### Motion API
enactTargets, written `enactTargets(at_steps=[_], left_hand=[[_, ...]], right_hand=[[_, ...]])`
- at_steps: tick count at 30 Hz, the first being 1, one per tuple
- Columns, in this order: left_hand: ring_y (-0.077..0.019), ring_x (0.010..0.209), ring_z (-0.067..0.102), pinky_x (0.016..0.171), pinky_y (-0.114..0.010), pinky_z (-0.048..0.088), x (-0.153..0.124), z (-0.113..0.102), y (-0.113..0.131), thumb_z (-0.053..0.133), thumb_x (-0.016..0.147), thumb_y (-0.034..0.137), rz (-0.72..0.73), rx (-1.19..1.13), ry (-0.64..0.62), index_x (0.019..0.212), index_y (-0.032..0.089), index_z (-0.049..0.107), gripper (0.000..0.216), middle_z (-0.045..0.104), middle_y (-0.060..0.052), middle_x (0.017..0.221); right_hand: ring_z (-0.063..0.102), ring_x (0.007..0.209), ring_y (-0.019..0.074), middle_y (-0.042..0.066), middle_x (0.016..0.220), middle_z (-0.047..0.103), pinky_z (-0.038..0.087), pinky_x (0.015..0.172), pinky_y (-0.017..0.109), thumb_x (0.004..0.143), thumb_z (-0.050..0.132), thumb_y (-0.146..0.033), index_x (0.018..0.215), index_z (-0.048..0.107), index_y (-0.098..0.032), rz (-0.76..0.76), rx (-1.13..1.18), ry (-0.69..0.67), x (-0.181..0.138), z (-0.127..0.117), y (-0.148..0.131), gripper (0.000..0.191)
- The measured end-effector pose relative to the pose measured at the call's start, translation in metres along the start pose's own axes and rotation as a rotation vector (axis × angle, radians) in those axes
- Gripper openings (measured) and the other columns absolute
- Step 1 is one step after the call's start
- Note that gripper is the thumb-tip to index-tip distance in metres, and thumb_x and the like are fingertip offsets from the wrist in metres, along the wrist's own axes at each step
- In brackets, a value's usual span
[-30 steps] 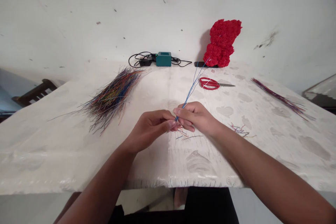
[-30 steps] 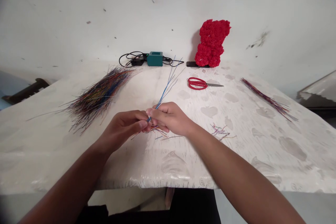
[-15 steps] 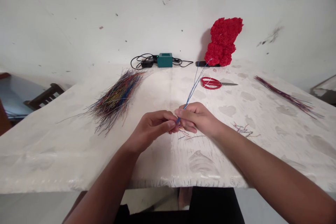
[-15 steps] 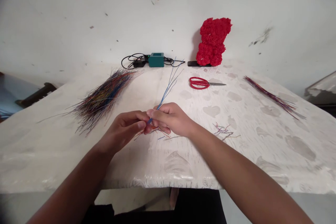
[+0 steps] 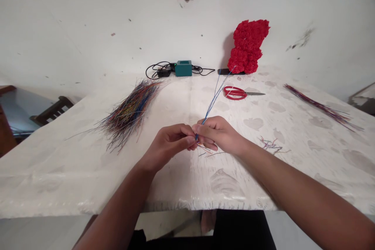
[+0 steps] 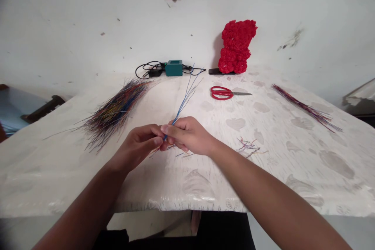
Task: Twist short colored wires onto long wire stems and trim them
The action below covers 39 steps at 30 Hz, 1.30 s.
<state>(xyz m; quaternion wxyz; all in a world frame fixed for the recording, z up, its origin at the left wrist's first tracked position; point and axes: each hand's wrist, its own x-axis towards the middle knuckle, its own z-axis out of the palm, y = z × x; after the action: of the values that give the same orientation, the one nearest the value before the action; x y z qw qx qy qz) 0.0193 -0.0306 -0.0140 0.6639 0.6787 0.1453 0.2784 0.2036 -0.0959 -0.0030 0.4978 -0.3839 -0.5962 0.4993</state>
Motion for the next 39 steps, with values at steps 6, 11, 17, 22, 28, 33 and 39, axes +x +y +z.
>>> enactTargets(at_steps=[6,11,17,22,28,33,39], left_hand=[[-0.0133,0.072,0.056,0.069,-0.028,0.047,0.0,-0.001,0.003,0.065,0.089,0.034,0.012,0.053,0.007,0.082,0.016,0.067,0.02,0.065,-0.005,0.079],[-0.0126,0.068,0.056,0.064,-0.025,0.046,0.003,0.004,0.007,0.063,0.089,0.038,-0.033,0.251,0.097,0.071,0.015,0.063,0.029,0.061,-0.002,0.068],[-0.0103,0.062,0.052,0.057,-0.022,0.041,0.003,0.01,0.008,0.06,0.089,0.033,0.001,0.482,0.168,0.078,0.015,0.066,0.022,0.06,0.0,0.067],[-0.0105,0.061,0.049,0.058,-0.022,0.039,0.004,0.011,0.005,0.055,0.091,0.027,0.08,0.704,0.196,0.072,0.016,0.06,0.022,0.057,0.002,0.064],[-0.0137,0.069,0.053,0.065,-0.026,0.042,0.003,0.007,-0.006,0.053,0.092,0.024,0.218,0.963,0.166,0.08,0.017,0.063,0.017,0.06,-0.002,0.076],[-0.0145,0.073,0.056,0.068,-0.026,0.043,0.003,0.006,-0.009,0.052,0.094,0.024,0.199,0.955,0.15,0.08,0.017,0.063,0.019,0.061,-0.003,0.079],[-0.013,0.071,0.054,0.067,-0.024,0.042,0.005,0.003,-0.012,0.048,0.094,0.02,0.292,0.96,0.244,0.074,0.018,0.057,0.022,0.059,0.0,0.074]], right_hand=[[0.055,0.054,0.0131,-0.003,0.041,0.044,0.04,0.052,0.025,0.095,0.053,-0.038,0.05,0.05,-0.019,-0.03,-0.088,0.057,-0.001,0.005,-0.006,0.049],[0.058,0.065,0.013,0.002,0.066,0.061,0.042,0.058,0.026,0.094,0.053,-0.044,0.057,0.054,-0.017,-0.02,-0.209,0.059,-0.001,0.006,-0.001,0.046],[0.04,0.057,0.0103,-0.001,0.059,0.044,0.032,0.053,0.026,0.096,0.046,-0.044,0.056,0.041,-0.018,0.015,-0.412,0.157,0.002,0.003,0.005,0.048],[0.036,0.056,0.0106,-0.002,0.057,0.038,0.028,0.053,0.026,0.096,0.043,-0.046,0.056,0.038,-0.019,0.041,-0.486,0.174,0.005,0.002,0.009,0.049],[0.036,0.054,0.0104,-0.002,0.054,0.037,0.025,0.055,0.027,0.097,0.041,-0.037,0.054,0.033,-0.018,0.006,-0.726,0.154,0.006,0.003,0.011,0.048],[0.038,0.055,0.0107,-0.002,0.056,0.039,0.027,0.057,0.027,0.099,0.04,-0.038,0.056,0.034,-0.018,-0.013,-0.808,0.135,0.006,0.003,0.012,0.047],[0.039,0.056,0.0103,-0.003,0.056,0.041,0.028,0.057,0.026,0.101,0.036,-0.041,0.058,0.036,-0.018,-0.058,-0.798,0.173,0.008,0.001,0.015,0.048]])
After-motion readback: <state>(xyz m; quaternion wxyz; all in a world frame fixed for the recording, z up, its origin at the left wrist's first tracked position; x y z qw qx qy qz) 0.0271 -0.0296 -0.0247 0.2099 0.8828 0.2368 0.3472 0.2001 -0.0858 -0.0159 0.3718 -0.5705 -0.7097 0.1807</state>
